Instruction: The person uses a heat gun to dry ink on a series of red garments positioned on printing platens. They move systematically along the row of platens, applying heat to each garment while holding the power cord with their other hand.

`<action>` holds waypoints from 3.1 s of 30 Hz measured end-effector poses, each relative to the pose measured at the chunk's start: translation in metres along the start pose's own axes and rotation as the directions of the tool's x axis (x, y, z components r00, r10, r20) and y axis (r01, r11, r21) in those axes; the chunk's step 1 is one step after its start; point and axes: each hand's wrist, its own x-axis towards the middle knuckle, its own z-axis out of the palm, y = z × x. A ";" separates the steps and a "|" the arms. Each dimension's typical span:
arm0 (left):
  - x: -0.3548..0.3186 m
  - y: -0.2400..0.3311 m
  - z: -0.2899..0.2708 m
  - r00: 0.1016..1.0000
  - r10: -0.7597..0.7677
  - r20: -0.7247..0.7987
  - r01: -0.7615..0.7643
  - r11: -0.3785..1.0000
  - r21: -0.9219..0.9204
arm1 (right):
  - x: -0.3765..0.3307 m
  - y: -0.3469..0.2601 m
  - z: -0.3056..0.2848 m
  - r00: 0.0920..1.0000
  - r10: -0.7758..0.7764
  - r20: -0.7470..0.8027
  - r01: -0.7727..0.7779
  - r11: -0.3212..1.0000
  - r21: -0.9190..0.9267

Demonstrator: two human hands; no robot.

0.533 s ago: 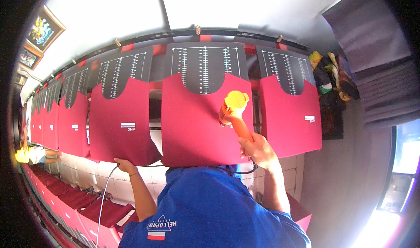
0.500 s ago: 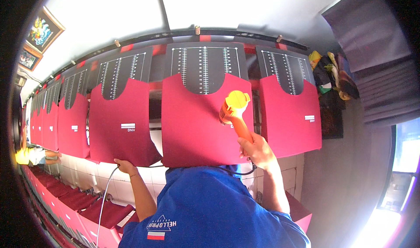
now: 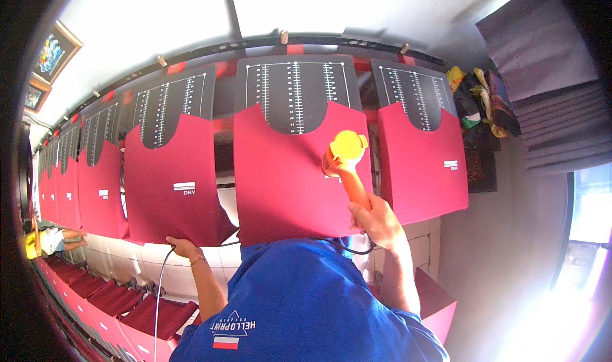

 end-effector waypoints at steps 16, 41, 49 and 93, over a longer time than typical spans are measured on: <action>0.001 -0.001 0.001 0.999 -0.022 0.036 0.024 0.999 -0.043 | -0.003 0.015 -0.004 0.998 -0.030 -0.047 0.030 1.000 -0.004; 0.014 -0.011 -0.002 0.999 -0.032 0.005 0.032 0.999 -0.016 | -0.008 0.027 -0.018 0.978 0.008 -0.209 -0.002 1.000 0.029; 0.015 -0.012 -0.001 0.999 -0.045 0.005 0.045 0.999 -0.030 | -0.004 0.033 -0.021 0.972 -0.001 -0.236 0.012 0.999 0.044; 0.019 -0.003 -0.060 0.977 0.007 0.213 -0.062 0.966 0.251 | -0.011 0.039 -0.030 0.998 -0.056 -0.031 0.058 0.995 0.077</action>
